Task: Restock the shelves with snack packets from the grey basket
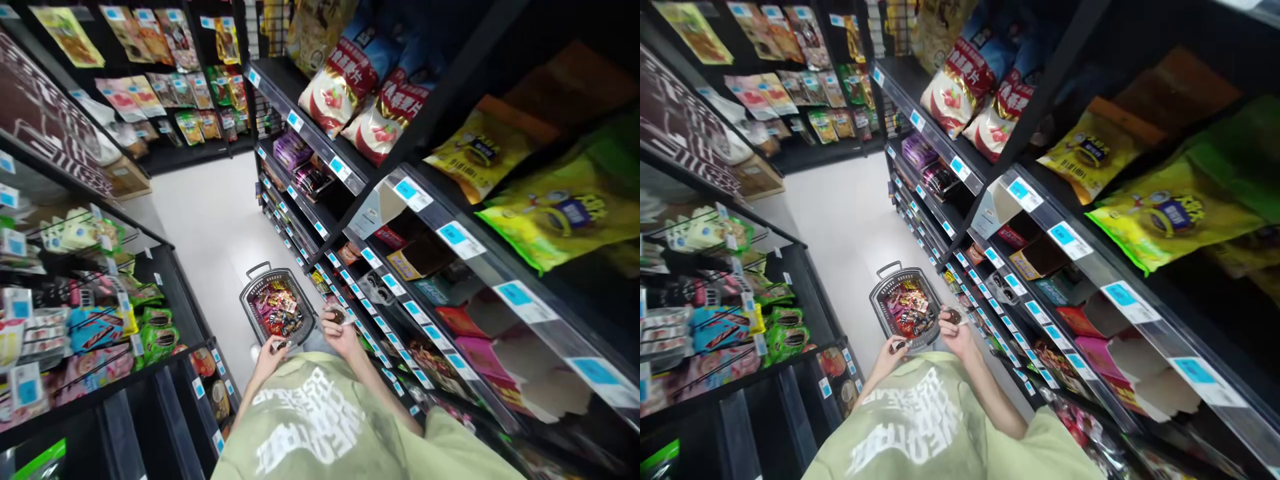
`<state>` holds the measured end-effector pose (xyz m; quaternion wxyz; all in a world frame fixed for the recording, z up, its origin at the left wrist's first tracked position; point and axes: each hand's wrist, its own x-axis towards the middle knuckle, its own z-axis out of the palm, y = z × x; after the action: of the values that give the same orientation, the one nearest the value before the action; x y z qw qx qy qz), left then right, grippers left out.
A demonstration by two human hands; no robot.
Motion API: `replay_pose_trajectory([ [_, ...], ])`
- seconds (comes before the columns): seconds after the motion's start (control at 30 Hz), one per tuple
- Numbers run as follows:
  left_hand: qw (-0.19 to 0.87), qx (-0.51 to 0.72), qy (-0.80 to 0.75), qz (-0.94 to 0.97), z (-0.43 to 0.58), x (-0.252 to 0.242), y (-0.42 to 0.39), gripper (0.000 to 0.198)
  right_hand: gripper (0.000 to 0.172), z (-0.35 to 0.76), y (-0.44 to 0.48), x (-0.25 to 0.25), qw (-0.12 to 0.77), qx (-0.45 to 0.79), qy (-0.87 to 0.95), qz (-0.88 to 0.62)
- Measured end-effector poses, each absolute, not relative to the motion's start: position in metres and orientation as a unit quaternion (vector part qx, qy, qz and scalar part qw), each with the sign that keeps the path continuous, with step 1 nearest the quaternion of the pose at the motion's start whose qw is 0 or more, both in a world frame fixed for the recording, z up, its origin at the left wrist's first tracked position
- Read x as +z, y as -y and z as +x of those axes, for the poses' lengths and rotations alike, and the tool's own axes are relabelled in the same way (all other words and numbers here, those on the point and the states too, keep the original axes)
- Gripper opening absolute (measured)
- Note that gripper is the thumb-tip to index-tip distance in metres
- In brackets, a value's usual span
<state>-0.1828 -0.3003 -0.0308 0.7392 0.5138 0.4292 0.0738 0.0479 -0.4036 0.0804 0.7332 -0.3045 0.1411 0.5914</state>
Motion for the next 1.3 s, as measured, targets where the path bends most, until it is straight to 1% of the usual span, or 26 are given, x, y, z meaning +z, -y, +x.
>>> replay_pose_trajectory([
  [0.1, 0.78, 0.083, -0.425, 0.452, -0.18, -0.034, 0.303, 0.054, 0.008, 0.049, 0.406, 0.08, 0.736, 0.574, -0.135, -0.332],
  [0.17, 0.798, 0.087, -0.418, 0.425, -0.178, -0.034, 0.303, 0.06, 0.008, 0.049, 0.405, 0.081, 0.738, 0.557, -0.128, -0.357],
  [0.23, 0.811, 0.089, -0.416, 0.401, -0.175, -0.033, 0.301, 0.068, 0.018, 0.051, 0.403, 0.082, 0.745, 0.528, -0.121, -0.39],
  [0.3, 0.834, 0.097, -0.419, 0.346, -0.172, -0.028, 0.298, 0.07, 0.031, 0.053, 0.403, 0.082, 0.757, 0.48, -0.112, -0.43],
  [0.37, 0.857, 0.113, -0.419, 0.277, -0.168, -0.022, 0.293, 0.065, 0.042, 0.057, 0.407, 0.081, 0.769, 0.424, -0.105, -0.468],
  [0.4, 0.868, 0.122, -0.417, 0.242, -0.165, -0.018, 0.29, 0.059, 0.044, 0.061, 0.41, 0.078, 0.772, 0.399, -0.104, -0.483],
  [0.47, 0.878, 0.127, -0.417, 0.2, -0.158, -0.01, 0.284, 0.044, 0.041, 0.074, 0.419, 0.069, 0.776, 0.357, -0.117, -0.506],
  [0.53, 0.876, 0.115, -0.432, 0.182, -0.15, -0.002, 0.281, 0.031, 0.033, 0.093, 0.429, 0.055, 0.777, 0.308, -0.151, -0.527],
  [0.67, 0.857, 0.096, -0.462, 0.206, -0.138, 0.005, 0.283, 0.025, 0.015, 0.148, 0.447, 0.023, 0.764, 0.183, -0.224, -0.576],
  [0.7, 0.856, 0.094, -0.464, 0.209, -0.137, 0.005, 0.285, 0.023, 0.013, 0.162, 0.451, 0.017, 0.76, 0.16, -0.232, -0.586],
  [0.8, 0.847, 0.084, -0.48, 0.212, -0.136, 0.003, 0.291, 0.021, 0.02, 0.195, 0.463, 0.006, 0.75, 0.128, -0.227, -0.608],
  [0.87, 0.842, 0.078, -0.487, 0.216, -0.135, 0.0, 0.294, 0.021, 0.028, 0.204, 0.471, 0.004, 0.741, 0.134, -0.209, -0.623],
  [0.93, 0.839, 0.07, -0.492, 0.224, -0.131, -0.002, 0.298, 0.025, 0.042, 0.197, 0.477, 0.005, 0.728, 0.154, -0.187, -0.641],
  [1.0, 0.837, 0.051, -0.49, 0.238, -0.122, -0.003, 0.302, 0.03, 0.057, 0.174, 0.478, 0.009, 0.713, 0.201, -0.15, -0.655],
  [1.07, 0.835, 0.02, -0.48, 0.268, -0.109, 0.0, 0.309, 0.038, 0.065, 0.136, 0.472, 0.013, 0.696, 0.279, -0.096, -0.654],
  [1.13, 0.833, -0.011, -0.449, 0.322, -0.093, 0.007, 0.317, 0.048, 0.064, 0.093, 0.461, 0.017, 0.677, 0.371, -0.038, -0.635],
  [1.2, 0.833, -0.033, -0.398, 0.383, -0.077, 0.016, 0.326, 0.056, 0.051, 0.058, 0.449, 0.018, 0.654, 0.441, 0.001, -0.615],
  [1.27, 0.836, -0.046, -0.345, 0.424, -0.063, 0.026, 0.333, 0.061, 0.043, 0.039, 0.442, 0.019, 0.638, 0.48, 0.022, -0.602],
  [1.3, 0.84, -0.055, -0.325, 0.431, -0.057, 0.029, 0.336, 0.062, 0.041, 0.036, 0.442, 0.02, 0.634, 0.487, 0.026, -0.6],
])
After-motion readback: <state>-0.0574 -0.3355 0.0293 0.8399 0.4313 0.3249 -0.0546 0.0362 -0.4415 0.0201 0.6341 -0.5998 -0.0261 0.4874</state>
